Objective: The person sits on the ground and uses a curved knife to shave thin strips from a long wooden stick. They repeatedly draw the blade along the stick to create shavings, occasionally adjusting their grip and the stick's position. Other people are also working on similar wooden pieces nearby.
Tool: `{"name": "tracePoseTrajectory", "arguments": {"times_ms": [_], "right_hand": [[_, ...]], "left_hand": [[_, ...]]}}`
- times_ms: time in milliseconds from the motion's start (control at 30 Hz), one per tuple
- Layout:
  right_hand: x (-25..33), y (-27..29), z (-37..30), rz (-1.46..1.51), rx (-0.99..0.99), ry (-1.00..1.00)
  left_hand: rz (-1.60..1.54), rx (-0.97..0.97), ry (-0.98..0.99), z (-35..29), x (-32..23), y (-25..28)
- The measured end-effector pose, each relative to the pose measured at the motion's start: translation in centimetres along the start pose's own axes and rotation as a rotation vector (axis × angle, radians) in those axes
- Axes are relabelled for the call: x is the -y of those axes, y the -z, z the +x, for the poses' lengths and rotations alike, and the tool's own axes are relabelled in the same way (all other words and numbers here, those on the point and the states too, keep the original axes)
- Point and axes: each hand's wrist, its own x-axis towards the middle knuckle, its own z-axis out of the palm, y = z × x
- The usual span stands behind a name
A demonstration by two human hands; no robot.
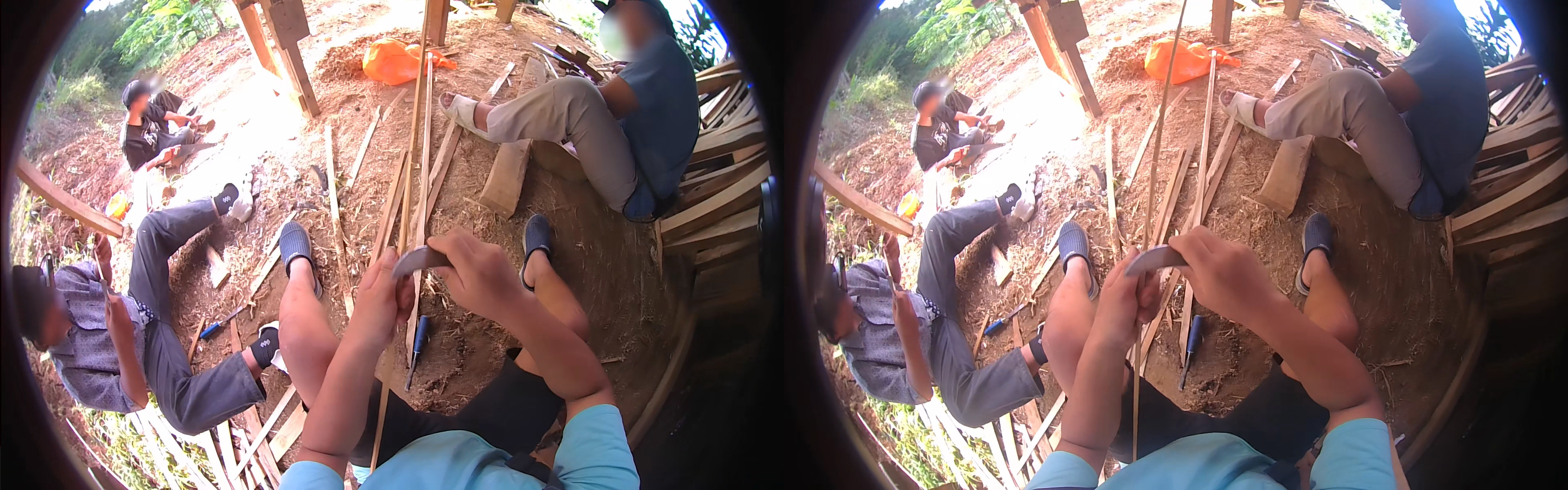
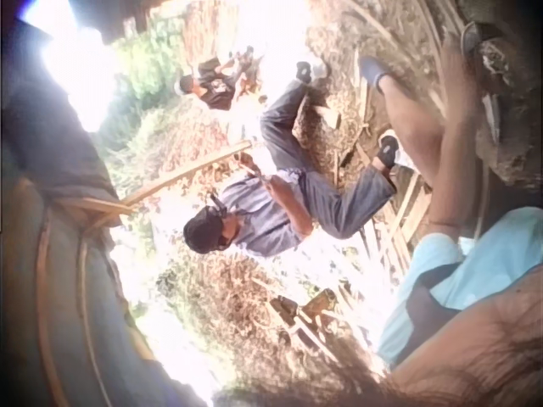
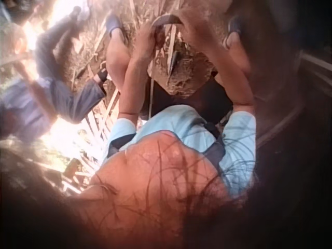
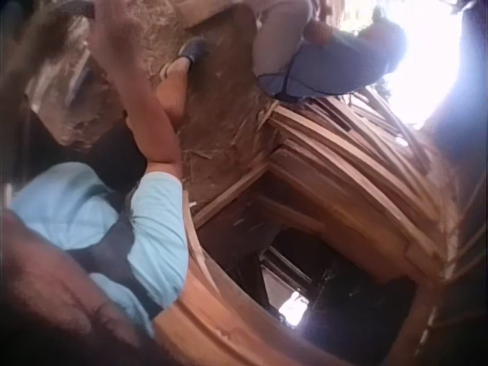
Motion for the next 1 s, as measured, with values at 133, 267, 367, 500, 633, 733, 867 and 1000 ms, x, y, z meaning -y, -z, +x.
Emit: {"name": "tracePoseTrajectory", "arguments": {"times_ms": [133,267,367,500,633,733,867,1000], "right_hand": [[-1.1,1.8,-0.7,0.220,0.110,0.058],[-2.8,2.7,-0.6,0.207,-0.013,-0.279],[-4.2,2.5,-0.7,0.133,0.053,-0.137],[-3.2,1.9,0.7,-0.046,0.023,-0.048],[-3.3,1.1,2.2,-0.138,-0.009,0.010],[-3.2,0.9,2.9,-0.154,-0.014,-0.001],[-2.7,0.5,3.2,-0.111,-0.037,0.082],[-3.7,2.1,4.6,-0.166,-0.080,0.051]], "left_hand": [[0.121,-0.059,-0.035,-0.5,-0.5,0.2],[0.391,-0.110,-0.075,-1.5,-0.6,-1.7],[0.440,-0.123,-0.114,-1.3,-0.3,-1.4],[0.418,-0.104,-0.126,-1.4,-0.6,-2.0],[0.390,-0.072,-0.115,-1.5,-0.5,-2.0],[0.365,-0.081,-0.118,-1.6,-0.5,-2.0],[0.305,-0.060,-0.113,-1.9,-1.0,-1.7],[0.264,0.037,-0.066,-2.0,-1.0,-2.1]]}}
